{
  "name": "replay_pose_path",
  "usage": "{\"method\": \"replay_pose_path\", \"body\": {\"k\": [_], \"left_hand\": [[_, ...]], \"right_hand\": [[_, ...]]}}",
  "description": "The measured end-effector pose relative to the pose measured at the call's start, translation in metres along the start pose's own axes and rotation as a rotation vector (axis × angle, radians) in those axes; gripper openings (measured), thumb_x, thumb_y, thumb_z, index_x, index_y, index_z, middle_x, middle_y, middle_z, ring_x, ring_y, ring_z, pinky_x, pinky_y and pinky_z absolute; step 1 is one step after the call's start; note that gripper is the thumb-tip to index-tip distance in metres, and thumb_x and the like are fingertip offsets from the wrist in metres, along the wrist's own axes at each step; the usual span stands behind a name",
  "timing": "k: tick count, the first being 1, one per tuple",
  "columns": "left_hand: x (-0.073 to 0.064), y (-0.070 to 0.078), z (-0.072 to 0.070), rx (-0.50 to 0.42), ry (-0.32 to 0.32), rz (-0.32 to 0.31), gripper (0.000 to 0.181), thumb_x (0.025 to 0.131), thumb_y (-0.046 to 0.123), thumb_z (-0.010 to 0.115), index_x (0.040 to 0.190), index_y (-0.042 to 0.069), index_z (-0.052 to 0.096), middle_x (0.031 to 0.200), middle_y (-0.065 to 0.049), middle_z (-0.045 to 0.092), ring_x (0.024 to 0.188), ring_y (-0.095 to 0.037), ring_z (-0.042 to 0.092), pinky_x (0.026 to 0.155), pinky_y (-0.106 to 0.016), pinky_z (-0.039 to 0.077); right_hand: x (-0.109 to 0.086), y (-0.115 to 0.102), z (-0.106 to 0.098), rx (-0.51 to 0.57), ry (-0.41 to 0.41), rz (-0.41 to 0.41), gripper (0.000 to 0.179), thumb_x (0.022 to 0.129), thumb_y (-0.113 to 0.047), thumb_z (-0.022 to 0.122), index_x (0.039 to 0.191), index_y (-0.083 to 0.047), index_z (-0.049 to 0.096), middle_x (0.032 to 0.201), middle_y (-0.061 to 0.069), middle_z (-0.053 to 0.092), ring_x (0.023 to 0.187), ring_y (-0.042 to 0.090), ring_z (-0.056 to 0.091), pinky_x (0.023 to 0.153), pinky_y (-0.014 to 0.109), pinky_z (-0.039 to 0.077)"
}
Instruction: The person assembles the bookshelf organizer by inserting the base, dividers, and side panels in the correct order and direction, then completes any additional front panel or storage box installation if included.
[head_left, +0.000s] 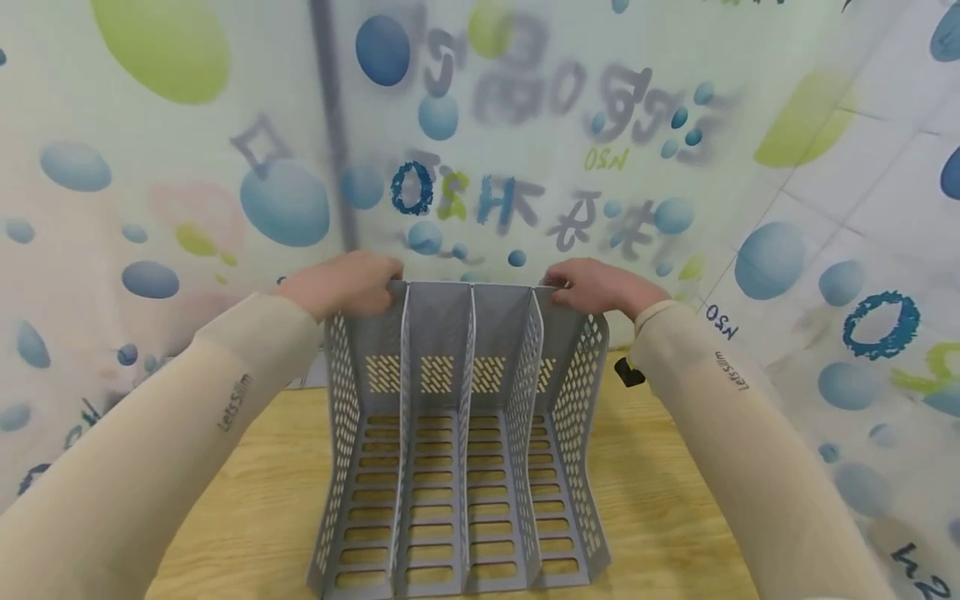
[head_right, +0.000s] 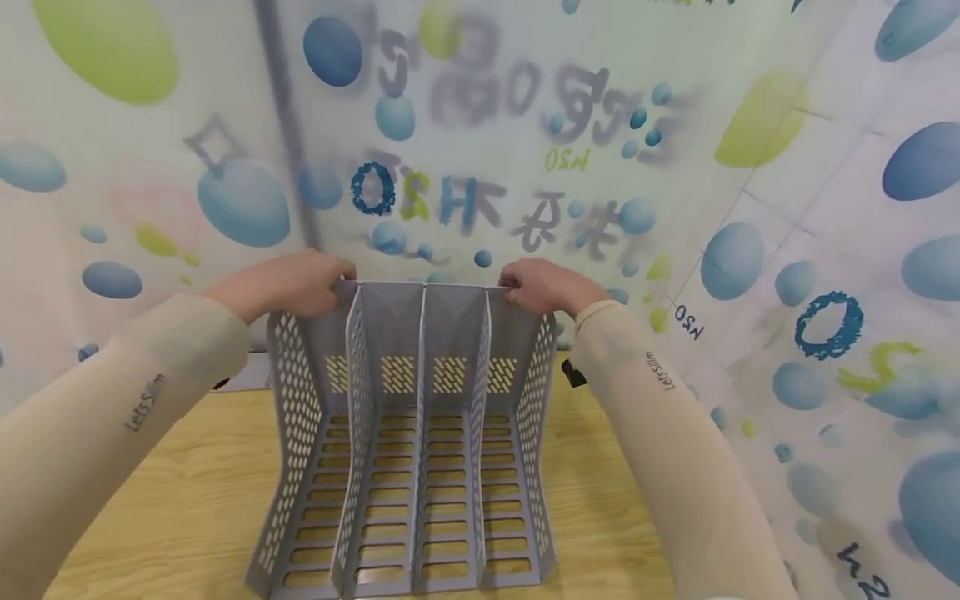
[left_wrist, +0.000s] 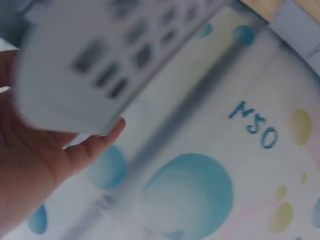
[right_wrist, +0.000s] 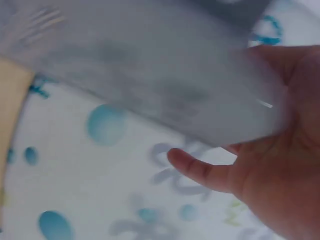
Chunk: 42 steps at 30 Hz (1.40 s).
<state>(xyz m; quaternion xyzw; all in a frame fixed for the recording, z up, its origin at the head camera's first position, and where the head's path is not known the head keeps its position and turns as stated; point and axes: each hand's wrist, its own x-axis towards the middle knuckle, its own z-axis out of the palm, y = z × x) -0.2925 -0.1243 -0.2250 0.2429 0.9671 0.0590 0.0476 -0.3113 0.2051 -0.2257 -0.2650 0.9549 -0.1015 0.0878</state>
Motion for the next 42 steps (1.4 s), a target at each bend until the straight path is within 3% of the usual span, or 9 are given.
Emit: {"method": "replay_pose_path", "body": {"k": [3,5,8,10,12,16,22,28,42], "left_hand": [[0.007,0.017,-0.01,0.007,-0.027,-0.01,0.043,0.1,0.004,0.043,0.14,-0.007,0.054,0.143,-0.026,0.056,0.129,-0.041,0.056,0.105,-0.053,0.048],[0.011,0.031,-0.014,0.037,-0.029,-0.019,0.045,0.102,0.009,0.044,0.144,-0.004,0.052,0.148,-0.024,0.053,0.134,-0.041,0.052,0.11,-0.054,0.044],[0.018,0.05,-0.014,0.057,-0.051,-0.048,0.036,0.102,0.012,0.045,0.134,0.0,0.058,0.13,-0.019,0.062,0.11,-0.031,0.062,0.096,-0.046,0.051],[0.022,0.059,-0.009,0.052,-0.063,-0.069,0.026,0.101,0.01,0.047,0.122,0.003,0.061,0.106,-0.013,0.062,0.087,-0.023,0.056,0.081,-0.04,0.049],[0.026,0.065,-0.004,0.03,-0.082,-0.083,0.019,0.099,0.007,0.049,0.114,0.005,0.061,0.091,-0.008,0.054,0.075,-0.02,0.046,0.072,-0.038,0.043],[0.035,0.066,0.013,0.032,-0.082,-0.095,0.016,0.094,0.004,0.056,0.108,0.006,0.063,0.083,-0.006,0.053,0.072,-0.02,0.048,0.071,-0.036,0.044],[0.043,0.064,0.027,0.083,0.018,-0.1,0.006,0.089,0.003,0.061,0.087,0.009,0.061,0.079,-0.006,0.059,0.07,-0.021,0.051,0.067,-0.035,0.045],[0.047,0.061,0.03,0.107,0.082,-0.109,0.011,0.087,0.004,0.063,0.079,0.01,0.059,0.074,-0.005,0.058,0.067,-0.021,0.051,0.063,-0.035,0.043],[0.056,0.053,0.032,0.115,0.077,-0.101,0.015,0.089,0.009,0.064,0.075,0.012,0.059,0.074,-0.003,0.061,0.07,-0.022,0.055,0.068,-0.04,0.049]], "right_hand": [[-0.001,-0.019,-0.007,0.007,0.087,-0.017,0.028,0.109,-0.013,0.048,0.13,0.001,0.062,0.133,0.021,0.063,0.121,0.037,0.061,0.101,0.053,0.049],[0.003,-0.033,-0.007,-0.007,0.115,-0.031,0.025,0.108,-0.017,0.05,0.123,-0.001,0.063,0.125,0.019,0.066,0.111,0.034,0.063,0.096,0.051,0.049],[0.016,-0.049,0.002,-0.062,0.093,-0.023,0.023,0.108,-0.024,0.054,0.117,-0.004,0.063,0.113,0.013,0.066,0.096,0.026,0.061,0.087,0.045,0.049],[0.025,-0.057,0.01,-0.102,0.058,-0.002,0.024,0.108,-0.026,0.055,0.116,-0.005,0.062,0.108,0.011,0.064,0.089,0.024,0.058,0.083,0.042,0.047],[0.032,-0.062,0.018,-0.135,0.03,0.025,0.024,0.107,-0.028,0.056,0.115,-0.005,0.061,0.104,0.009,0.063,0.087,0.022,0.056,0.081,0.041,0.046],[0.043,-0.064,0.034,-0.194,0.018,0.077,0.019,0.106,-0.027,0.058,0.104,-0.008,0.059,0.096,0.007,0.059,0.084,0.023,0.054,0.08,0.04,0.045],[0.046,-0.065,0.043,-0.274,0.095,0.087,0.024,0.103,-0.029,0.064,0.09,-0.011,0.056,0.087,0.005,0.059,0.08,0.023,0.057,0.078,0.041,0.049],[0.049,-0.066,0.042,-0.29,0.129,0.107,0.03,0.1,-0.035,0.07,0.084,-0.013,0.056,0.083,0.003,0.059,0.079,0.022,0.06,0.078,0.041,0.052],[0.057,-0.063,0.037,-0.29,0.059,0.142,0.034,0.1,-0.039,0.069,0.084,-0.013,0.056,0.084,0.004,0.056,0.079,0.023,0.059,0.078,0.043,0.052]]}}
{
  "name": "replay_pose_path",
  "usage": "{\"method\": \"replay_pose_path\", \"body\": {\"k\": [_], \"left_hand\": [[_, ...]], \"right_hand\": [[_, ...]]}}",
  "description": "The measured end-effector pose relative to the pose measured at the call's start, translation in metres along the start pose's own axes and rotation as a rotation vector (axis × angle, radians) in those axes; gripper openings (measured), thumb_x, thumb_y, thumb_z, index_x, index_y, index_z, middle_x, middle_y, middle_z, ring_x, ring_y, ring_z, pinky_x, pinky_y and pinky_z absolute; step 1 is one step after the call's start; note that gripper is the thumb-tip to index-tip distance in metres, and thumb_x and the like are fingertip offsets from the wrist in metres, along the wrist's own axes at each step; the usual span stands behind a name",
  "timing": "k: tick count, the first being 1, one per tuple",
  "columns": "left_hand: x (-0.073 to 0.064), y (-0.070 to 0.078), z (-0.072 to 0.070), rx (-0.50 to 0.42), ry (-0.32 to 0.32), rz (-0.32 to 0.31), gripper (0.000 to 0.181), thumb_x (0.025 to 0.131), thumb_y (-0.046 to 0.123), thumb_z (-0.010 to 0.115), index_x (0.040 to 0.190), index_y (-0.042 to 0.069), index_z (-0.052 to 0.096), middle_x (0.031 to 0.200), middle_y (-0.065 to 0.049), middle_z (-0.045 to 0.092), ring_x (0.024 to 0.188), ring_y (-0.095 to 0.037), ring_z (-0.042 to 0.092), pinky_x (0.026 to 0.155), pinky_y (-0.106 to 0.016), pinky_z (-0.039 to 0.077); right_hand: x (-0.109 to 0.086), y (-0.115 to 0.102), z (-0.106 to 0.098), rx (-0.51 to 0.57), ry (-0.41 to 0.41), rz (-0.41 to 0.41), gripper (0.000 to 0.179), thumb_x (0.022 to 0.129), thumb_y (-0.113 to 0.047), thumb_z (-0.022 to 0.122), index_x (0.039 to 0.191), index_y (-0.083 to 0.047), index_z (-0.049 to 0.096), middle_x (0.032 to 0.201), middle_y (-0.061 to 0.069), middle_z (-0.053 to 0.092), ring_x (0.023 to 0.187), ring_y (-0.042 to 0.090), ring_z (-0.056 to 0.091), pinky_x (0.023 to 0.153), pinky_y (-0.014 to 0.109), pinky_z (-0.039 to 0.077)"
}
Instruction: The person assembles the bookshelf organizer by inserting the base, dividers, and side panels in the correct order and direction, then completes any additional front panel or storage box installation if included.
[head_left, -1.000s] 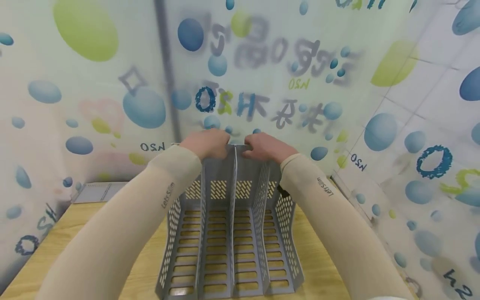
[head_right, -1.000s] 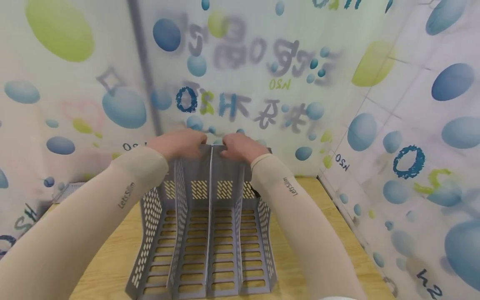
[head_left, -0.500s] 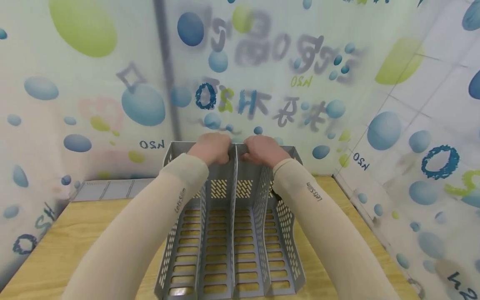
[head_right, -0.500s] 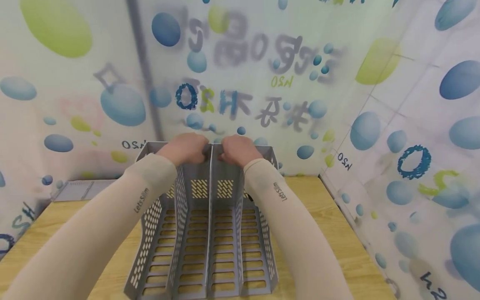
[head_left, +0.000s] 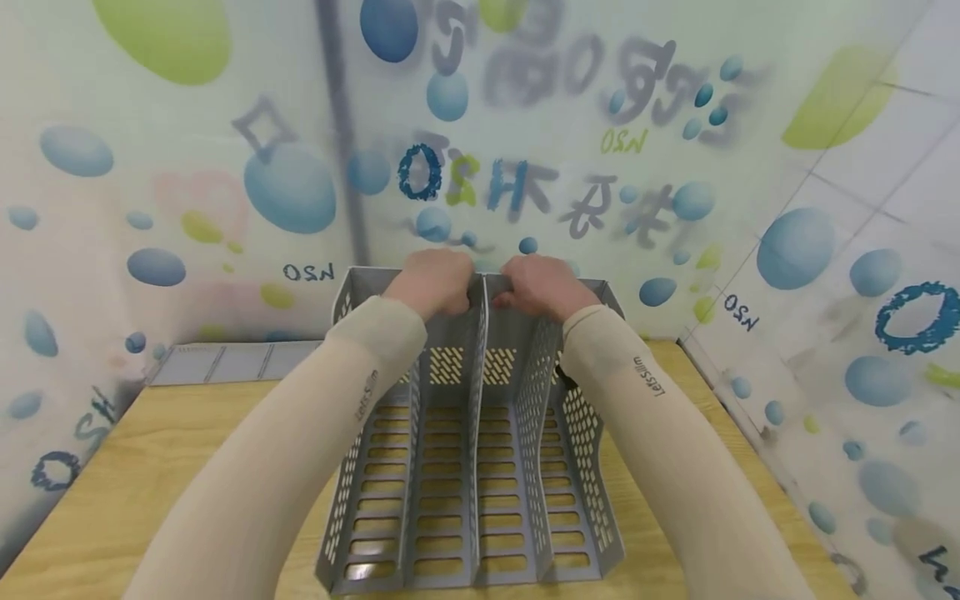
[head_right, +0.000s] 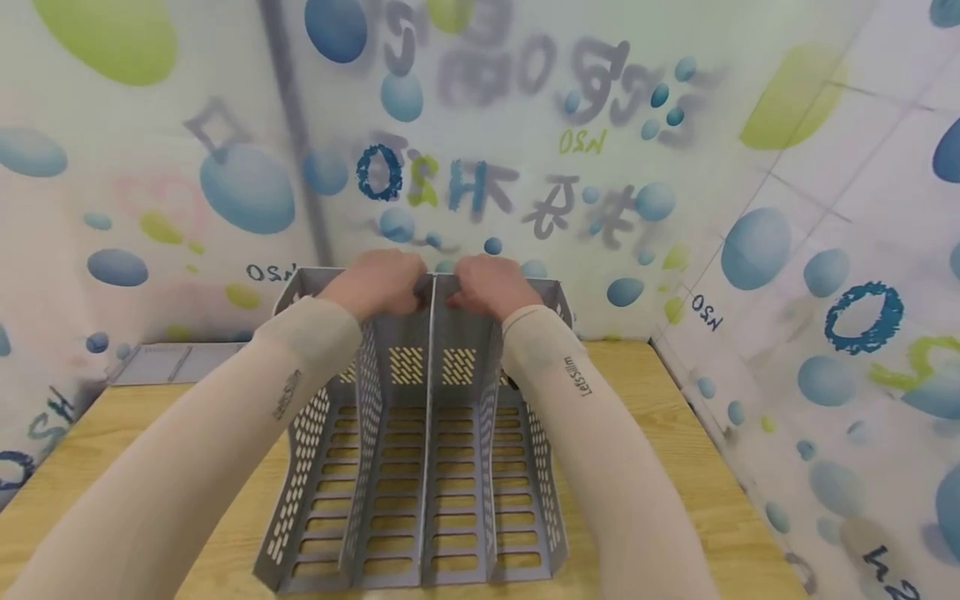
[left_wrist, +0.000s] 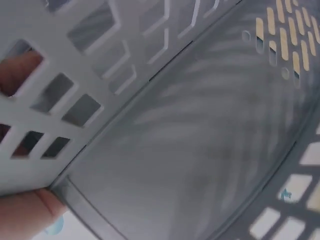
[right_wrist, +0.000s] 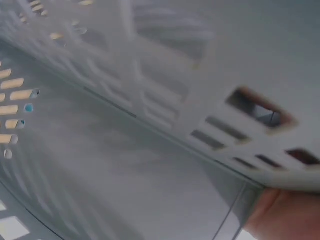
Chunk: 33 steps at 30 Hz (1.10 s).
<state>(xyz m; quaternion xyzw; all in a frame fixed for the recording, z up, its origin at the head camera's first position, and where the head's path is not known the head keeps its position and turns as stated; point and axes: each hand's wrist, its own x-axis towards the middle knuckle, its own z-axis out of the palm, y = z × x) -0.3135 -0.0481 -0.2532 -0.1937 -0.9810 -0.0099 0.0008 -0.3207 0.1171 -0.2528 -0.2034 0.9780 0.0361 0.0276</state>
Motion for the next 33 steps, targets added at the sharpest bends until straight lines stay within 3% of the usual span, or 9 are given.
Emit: {"method": "replay_pose_path", "body": {"k": [8,13,17,20,23,27,30,33], "left_hand": [[-0.012,0.003,-0.007,0.018,0.011,-0.02,0.008,0.09,0.015,0.069,0.084,0.013,0.065,0.087,-0.005,0.069,0.081,-0.025,0.063,0.079,-0.047,0.056],[-0.015,0.009,-0.01,0.031,0.017,0.009,0.012,0.093,0.018,0.068,0.084,0.012,0.065,0.088,-0.005,0.069,0.081,-0.025,0.062,0.078,-0.047,0.056],[-0.014,0.001,-0.007,-0.011,-0.02,0.038,0.01,0.097,0.019,0.064,0.091,0.011,0.062,0.089,-0.006,0.066,0.081,-0.025,0.059,0.076,-0.044,0.052],[-0.015,-0.012,-0.008,-0.105,-0.055,0.069,0.015,0.102,0.022,0.06,0.107,0.008,0.062,0.1,-0.009,0.066,0.088,-0.027,0.06,0.08,-0.043,0.05],[-0.026,-0.027,-0.014,-0.19,-0.059,0.09,0.03,0.107,0.026,0.055,0.127,0.003,0.059,0.121,-0.015,0.066,0.107,-0.03,0.063,0.094,-0.046,0.051],[-0.053,-0.053,-0.026,-0.254,-0.014,0.09,0.043,0.111,0.027,0.048,0.14,-0.004,0.052,0.139,-0.026,0.058,0.128,-0.041,0.057,0.107,-0.056,0.046],[-0.075,-0.077,-0.029,-0.301,0.041,0.073,0.046,0.111,0.029,0.046,0.142,-0.005,0.05,0.14,-0.03,0.056,0.129,-0.045,0.055,0.106,-0.06,0.045],[-0.096,-0.102,-0.022,-0.347,0.095,0.048,0.046,0.112,0.03,0.045,0.141,-0.005,0.051,0.138,-0.029,0.058,0.126,-0.046,0.056,0.102,-0.062,0.045]], "right_hand": [[-0.011,-0.004,-0.007,-0.016,0.023,-0.021,0.036,0.099,-0.04,0.07,0.081,-0.012,0.056,0.082,0.004,0.057,0.076,0.024,0.06,0.075,0.044,0.053],[-0.014,-0.001,-0.008,-0.018,0.028,-0.012,0.036,0.1,-0.039,0.07,0.081,-0.012,0.055,0.08,0.004,0.055,0.074,0.023,0.058,0.072,0.042,0.051],[-0.011,-0.001,-0.003,0.005,0.03,-0.019,0.036,0.099,-0.04,0.07,0.082,-0.013,0.054,0.08,0.003,0.054,0.073,0.022,0.056,0.069,0.04,0.049],[-0.007,0.0,0.001,0.027,0.034,-0.033,0.036,0.099,-0.04,0.07,0.082,-0.013,0.054,0.08,0.003,0.055,0.073,0.022,0.055,0.069,0.04,0.047],[-0.007,0.004,0.001,0.07,0.02,-0.069,0.034,0.102,-0.037,0.067,0.081,-0.013,0.053,0.079,0.003,0.052,0.072,0.021,0.052,0.071,0.039,0.045],[-0.019,0.019,-0.009,0.189,-0.016,-0.093,0.036,0.107,-0.032,0.058,0.078,-0.013,0.05,0.075,0.003,0.046,0.067,0.019,0.043,0.07,0.036,0.04],[-0.032,0.036,-0.019,0.245,-0.012,-0.084,0.037,0.11,-0.03,0.051,0.078,-0.011,0.052,0.073,0.004,0.046,0.064,0.018,0.04,0.069,0.036,0.039],[-0.046,0.056,-0.026,0.255,0.012,-0.079,0.033,0.111,-0.026,0.048,0.09,-0.006,0.064,0.079,0.007,0.056,0.067,0.02,0.047,0.071,0.04,0.041]]}}
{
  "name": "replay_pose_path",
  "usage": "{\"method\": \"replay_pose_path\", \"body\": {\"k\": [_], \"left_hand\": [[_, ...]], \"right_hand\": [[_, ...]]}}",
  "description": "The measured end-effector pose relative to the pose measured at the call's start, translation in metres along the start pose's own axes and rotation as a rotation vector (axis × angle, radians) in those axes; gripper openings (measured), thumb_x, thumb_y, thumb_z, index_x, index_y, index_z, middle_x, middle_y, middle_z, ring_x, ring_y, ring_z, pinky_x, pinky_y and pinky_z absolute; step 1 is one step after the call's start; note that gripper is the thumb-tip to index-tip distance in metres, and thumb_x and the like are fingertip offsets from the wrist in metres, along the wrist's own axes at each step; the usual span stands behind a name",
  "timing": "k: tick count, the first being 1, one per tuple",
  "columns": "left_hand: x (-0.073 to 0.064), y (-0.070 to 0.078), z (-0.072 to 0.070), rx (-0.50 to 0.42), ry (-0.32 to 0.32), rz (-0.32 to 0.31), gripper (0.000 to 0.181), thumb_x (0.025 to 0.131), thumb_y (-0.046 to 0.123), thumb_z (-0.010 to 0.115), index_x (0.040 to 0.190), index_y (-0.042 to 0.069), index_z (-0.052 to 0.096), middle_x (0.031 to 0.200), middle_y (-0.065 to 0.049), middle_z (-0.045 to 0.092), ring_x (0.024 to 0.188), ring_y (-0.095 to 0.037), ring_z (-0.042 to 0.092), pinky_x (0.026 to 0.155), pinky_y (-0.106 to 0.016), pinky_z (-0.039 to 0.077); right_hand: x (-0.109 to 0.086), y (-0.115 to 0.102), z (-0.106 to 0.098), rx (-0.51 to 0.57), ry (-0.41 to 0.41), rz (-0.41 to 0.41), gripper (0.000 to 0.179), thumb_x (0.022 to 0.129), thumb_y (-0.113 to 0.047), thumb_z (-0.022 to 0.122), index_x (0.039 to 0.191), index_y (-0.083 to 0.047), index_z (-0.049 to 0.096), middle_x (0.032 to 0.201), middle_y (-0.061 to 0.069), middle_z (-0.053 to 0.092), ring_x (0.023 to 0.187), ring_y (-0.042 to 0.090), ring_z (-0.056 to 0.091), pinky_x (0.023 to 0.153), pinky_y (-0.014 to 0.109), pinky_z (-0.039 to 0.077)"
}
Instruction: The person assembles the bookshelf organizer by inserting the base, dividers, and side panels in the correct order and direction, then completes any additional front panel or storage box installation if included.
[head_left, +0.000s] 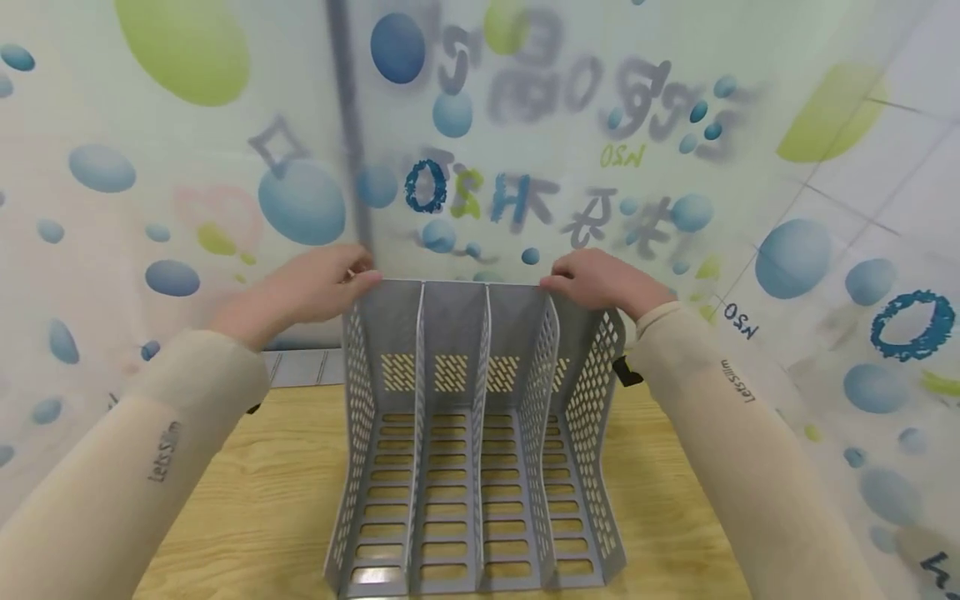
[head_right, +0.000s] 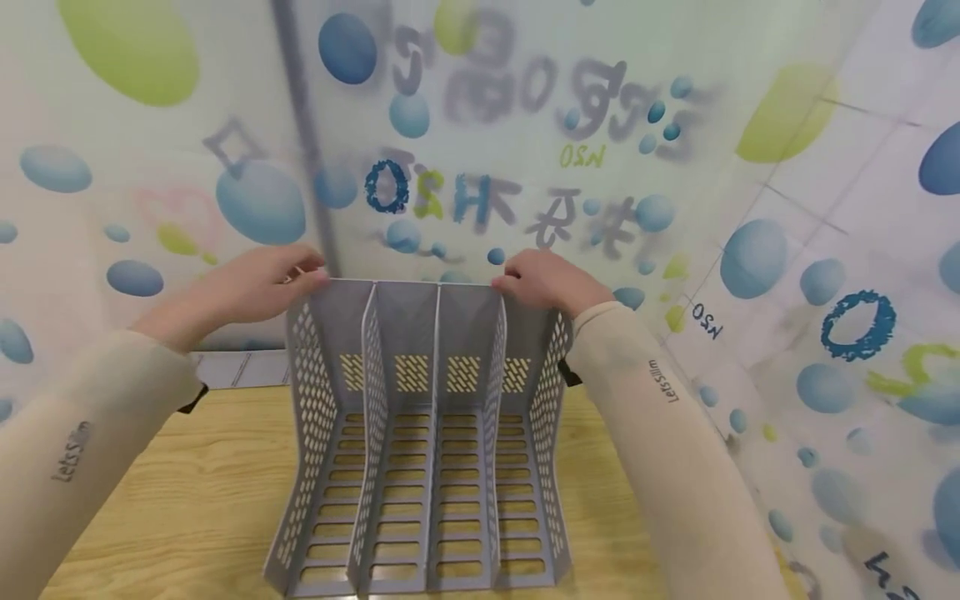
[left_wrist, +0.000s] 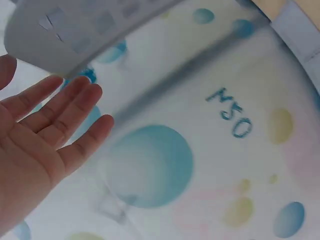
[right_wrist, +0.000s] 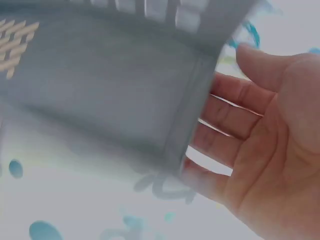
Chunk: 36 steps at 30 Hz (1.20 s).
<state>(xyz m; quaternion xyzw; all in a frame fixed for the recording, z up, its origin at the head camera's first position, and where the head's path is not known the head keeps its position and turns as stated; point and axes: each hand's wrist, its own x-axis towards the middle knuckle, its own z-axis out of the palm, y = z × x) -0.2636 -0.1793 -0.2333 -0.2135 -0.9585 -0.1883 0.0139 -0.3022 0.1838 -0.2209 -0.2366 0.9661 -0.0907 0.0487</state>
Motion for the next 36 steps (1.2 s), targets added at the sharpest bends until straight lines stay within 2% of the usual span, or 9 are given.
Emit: {"method": "replay_pose_path", "body": {"k": [4,7,11,15,18,21,24,28,36], "left_hand": [[-0.025,-0.031,0.011,-0.021,0.043,-0.03,0.046,0.113,0.029,0.042,0.142,-0.006,0.051,0.137,-0.03,0.058,0.123,-0.047,0.057,0.098,-0.063,0.046],[-0.038,-0.05,0.033,-0.046,0.064,-0.04,0.048,0.114,0.028,0.038,0.141,-0.009,0.05,0.136,-0.033,0.058,0.121,-0.049,0.058,0.097,-0.064,0.047],[-0.05,-0.069,0.074,-0.126,0.087,-0.048,0.045,0.113,0.025,0.039,0.137,-0.012,0.053,0.13,-0.034,0.061,0.116,-0.05,0.061,0.094,-0.064,0.049],[-0.062,-0.083,0.115,-0.17,0.065,-0.084,0.044,0.112,0.022,0.044,0.135,-0.015,0.053,0.131,-0.036,0.059,0.114,-0.051,0.061,0.091,-0.062,0.051],[-0.069,-0.093,0.14,-0.168,0.035,-0.119,0.044,0.111,0.019,0.047,0.136,-0.017,0.052,0.133,-0.039,0.056,0.116,-0.053,0.059,0.093,-0.062,0.051],[-0.074,-0.102,0.159,-0.158,0.011,-0.154,0.045,0.109,0.017,0.051,0.137,-0.018,0.051,0.137,-0.042,0.051,0.12,-0.057,0.056,0.095,-0.064,0.049],[-0.079,-0.107,0.172,-0.129,0.008,-0.18,0.045,0.107,0.018,0.053,0.136,-0.018,0.051,0.137,-0.044,0.049,0.12,-0.058,0.054,0.097,-0.066,0.048],[-0.083,-0.11,0.185,-0.084,0.037,-0.19,0.042,0.106,0.016,0.055,0.131,-0.017,0.054,0.133,-0.043,0.05,0.116,-0.058,0.056,0.096,-0.067,0.048],[-0.082,-0.112,0.2,-0.038,0.076,-0.203,0.042,0.102,0.013,0.059,0.131,-0.016,0.055,0.134,-0.041,0.051,0.122,-0.06,0.052,0.102,-0.068,0.044]], "right_hand": [[-0.014,0.022,0.0,0.018,0.059,-0.007,0.027,0.11,-0.019,0.051,0.114,-0.002,0.071,0.1,0.014,0.07,0.085,0.026,0.061,0.081,0.047,0.049],[-0.021,0.033,0.011,0.056,0.126,0.008,0.025,0.108,-0.019,0.056,0.116,-0.002,0.071,0.107,0.016,0.072,0.094,0.03,0.065,0.085,0.051,0.051],[-0.024,0.042,0.025,0.117,0.227,0.063,0.024,0.107,-0.023,0.06,0.11,-0.003,0.073,0.101,0.015,0.072,0.089,0.03,0.064,0.081,0.048,0.05],[-0.031,0.048,0.031,0.134,0.3,0.101,0.024,0.104,-0.025,0.064,0.1,-0.005,0.076,0.091,0.012,0.072,0.08,0.027,0.059,0.074,0.043,0.047],[-0.04,0.053,0.032,0.127,0.32,0.121,0.023,0.103,-0.025,0.067,0.095,-0.005,0.076,0.087,0.01,0.071,0.077,0.026,0.056,0.071,0.04,0.045],[-0.052,0.056,0.032,0.121,0.34,0.142,0.022,0.102,-0.025,0.068,0.095,-0.006,0.077,0.087,0.009,0.072,0.077,0.025,0.057,0.07,0.039,0.045],[-0.065,0.059,0.031,0.112,0.364,0.173,0.023,0.102,-0.025,0.067,0.093,-0.006,0.077,0.084,0.009,0.071,0.074,0.025,0.057,0.067,0.037,0.044],[-0.083,0.061,0.031,0.097,0.389,0.229,0.024,0.101,-0.026,0.067,0.092,-0.005,0.077,0.079,0.007,0.069,0.069,0.023,0.054,0.061,0.036,0.04],[-0.125,0.063,0.041,0.043,0.505,0.305,0.027,0.098,-0.029,0.07,0.089,-0.004,0.077,0.078,0.01,0.071,0.068,0.027,0.06,0.057,0.037,0.043]]}}
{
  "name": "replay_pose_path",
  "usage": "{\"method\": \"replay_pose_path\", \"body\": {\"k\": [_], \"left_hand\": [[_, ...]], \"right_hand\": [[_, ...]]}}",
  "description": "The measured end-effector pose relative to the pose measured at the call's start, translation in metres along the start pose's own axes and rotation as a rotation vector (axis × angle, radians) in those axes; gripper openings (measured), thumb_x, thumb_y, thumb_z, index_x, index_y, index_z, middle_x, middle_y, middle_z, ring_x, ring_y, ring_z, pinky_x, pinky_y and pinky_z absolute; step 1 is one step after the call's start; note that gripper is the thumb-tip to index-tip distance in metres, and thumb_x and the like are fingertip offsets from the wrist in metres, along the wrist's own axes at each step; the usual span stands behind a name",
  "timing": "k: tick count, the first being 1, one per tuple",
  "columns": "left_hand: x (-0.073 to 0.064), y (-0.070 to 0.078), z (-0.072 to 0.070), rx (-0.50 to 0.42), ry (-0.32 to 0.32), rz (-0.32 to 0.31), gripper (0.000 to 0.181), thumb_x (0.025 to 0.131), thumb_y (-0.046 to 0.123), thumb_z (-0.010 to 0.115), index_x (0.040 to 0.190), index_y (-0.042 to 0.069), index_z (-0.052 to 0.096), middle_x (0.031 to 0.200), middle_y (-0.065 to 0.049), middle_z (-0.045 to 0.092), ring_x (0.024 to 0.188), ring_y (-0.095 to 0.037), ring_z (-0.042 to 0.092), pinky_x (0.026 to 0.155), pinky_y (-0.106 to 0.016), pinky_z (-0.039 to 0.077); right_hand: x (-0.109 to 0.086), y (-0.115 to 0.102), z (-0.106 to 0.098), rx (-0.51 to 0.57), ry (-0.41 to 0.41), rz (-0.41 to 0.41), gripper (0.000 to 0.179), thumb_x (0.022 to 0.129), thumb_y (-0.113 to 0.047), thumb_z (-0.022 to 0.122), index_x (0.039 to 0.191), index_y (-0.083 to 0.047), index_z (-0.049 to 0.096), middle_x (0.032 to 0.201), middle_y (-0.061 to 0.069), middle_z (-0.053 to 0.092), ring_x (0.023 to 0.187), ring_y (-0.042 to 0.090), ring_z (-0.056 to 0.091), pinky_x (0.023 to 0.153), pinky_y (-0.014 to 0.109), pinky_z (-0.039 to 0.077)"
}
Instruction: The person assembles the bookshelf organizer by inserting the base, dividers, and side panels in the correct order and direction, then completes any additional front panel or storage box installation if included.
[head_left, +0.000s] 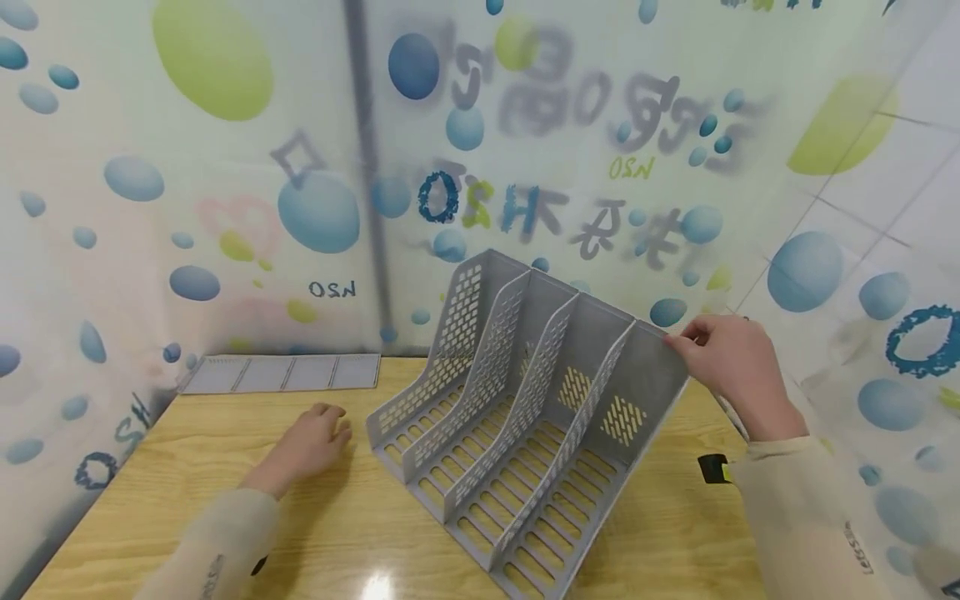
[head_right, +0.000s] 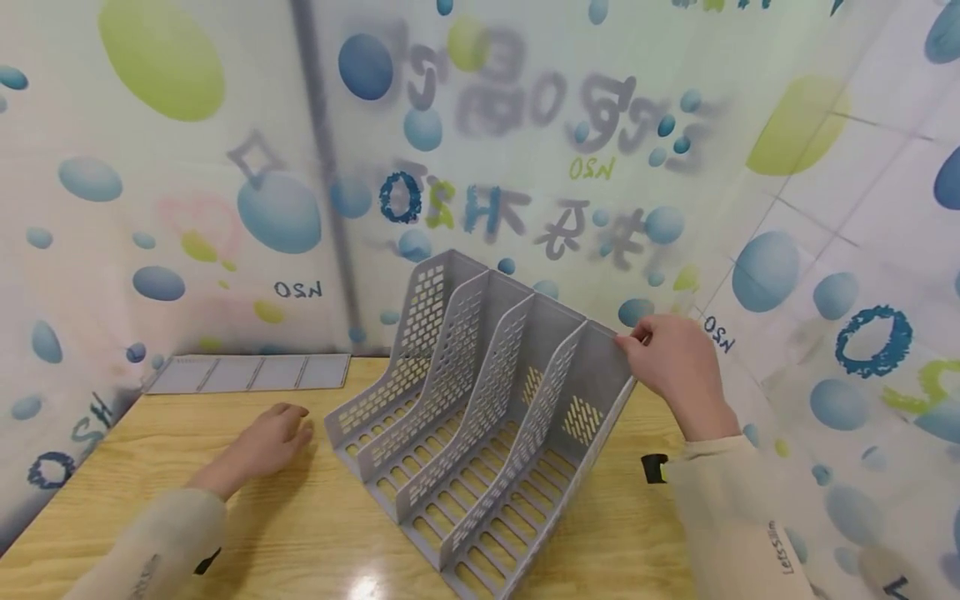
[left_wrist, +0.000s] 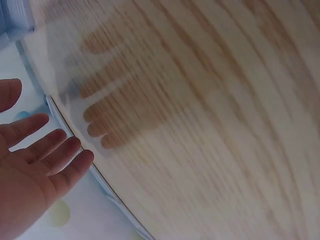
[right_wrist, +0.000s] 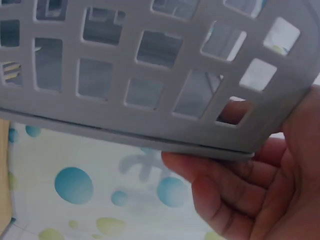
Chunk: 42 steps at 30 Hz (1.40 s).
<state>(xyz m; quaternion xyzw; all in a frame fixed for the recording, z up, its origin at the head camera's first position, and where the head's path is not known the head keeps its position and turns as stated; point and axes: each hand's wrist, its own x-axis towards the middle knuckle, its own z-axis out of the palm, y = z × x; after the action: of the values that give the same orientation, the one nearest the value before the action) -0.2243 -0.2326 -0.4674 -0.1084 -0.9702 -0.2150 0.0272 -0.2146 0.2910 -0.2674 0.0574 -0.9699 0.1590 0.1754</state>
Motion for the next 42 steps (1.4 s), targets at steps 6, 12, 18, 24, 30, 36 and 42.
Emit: {"method": "replay_pose_path", "body": {"k": [6,12,18,24,30,36,42], "left_hand": [[0.011,0.008,0.004,0.009,-0.022,-0.015,0.045,0.102,0.014,0.059,0.136,-0.016,0.052,0.139,-0.041,0.047,0.128,-0.06,0.046,0.105,-0.069,0.04],[0.03,0.008,0.014,0.055,-0.027,-0.009,0.047,0.102,0.014,0.059,0.137,-0.016,0.05,0.144,-0.043,0.042,0.132,-0.061,0.042,0.105,-0.072,0.037],[0.045,0.01,0.018,0.106,0.003,0.002,0.048,0.1,0.013,0.061,0.137,-0.015,0.05,0.148,-0.044,0.038,0.136,-0.062,0.038,0.104,-0.075,0.036],[0.057,0.015,0.02,0.115,-0.071,-0.04,0.059,0.102,0.018,0.058,0.146,-0.017,0.04,0.157,-0.041,0.026,0.145,-0.058,0.026,0.113,-0.072,0.028],[0.054,0.014,0.025,0.115,-0.129,-0.062,0.063,0.104,0.022,0.053,0.15,-0.016,0.036,0.158,-0.038,0.03,0.146,-0.056,0.028,0.113,-0.074,0.025],[0.028,0.02,0.029,0.119,-0.019,0.104,0.046,0.097,0.014,0.062,0.134,-0.014,0.058,0.138,-0.035,0.057,0.129,-0.052,0.054,0.108,-0.062,0.043],[-0.004,0.029,0.029,0.065,0.008,0.196,0.036,0.094,0.009,0.07,0.125,-0.008,0.067,0.13,-0.027,0.066,0.121,-0.047,0.062,0.105,-0.059,0.047]], "right_hand": [[-0.026,0.003,-0.008,-0.027,0.045,0.017,0.023,0.097,-0.022,0.07,0.094,0.0,0.075,0.078,0.014,0.072,0.065,0.028,0.063,0.057,0.04,0.046],[-0.044,0.008,-0.014,0.103,-0.069,0.005,0.025,0.101,-0.023,0.067,0.11,-0.001,0.074,0.1,0.018,0.074,0.076,0.025,0.068,0.065,0.035,0.051],[-0.051,0.02,-0.008,0.387,-0.156,-0.067,0.031,0.105,-0.019,0.062,0.13,-0.003,0.066,0.114,0.011,0.073,0.091,0.01,0.07,0.071,0.024,0.054],[-0.044,0.031,0.01,0.85,-0.222,-0.169,0.036,0.109,-0.009,0.05,0.145,-0.005,0.055,0.124,-0.006,0.069,0.101,0.008,0.068,0.084,0.02,0.054],[-0.036,0.035,0.029,1.207,-0.329,-0.174,0.04,0.11,-0.004,0.042,0.144,-0.016,0.059,0.132,-0.009,0.065,0.101,0.01,0.071,0.08,0.026,0.059],[-0.035,0.038,0.033,1.263,-0.338,-0.196,0.043,0.109,-0.001,0.039,0.139,-0.019,0.064,0.126,-0.006,0.069,0.098,0.012,0.072,0.079,0.027,0.06],[-0.035,0.041,0.032,1.261,-0.325,-0.199,0.043,0.109,-0.001,0.039,0.138,-0.018,0.065,0.123,-0.007,0.071,0.095,0.011,0.073,0.08,0.026,0.059]]}}
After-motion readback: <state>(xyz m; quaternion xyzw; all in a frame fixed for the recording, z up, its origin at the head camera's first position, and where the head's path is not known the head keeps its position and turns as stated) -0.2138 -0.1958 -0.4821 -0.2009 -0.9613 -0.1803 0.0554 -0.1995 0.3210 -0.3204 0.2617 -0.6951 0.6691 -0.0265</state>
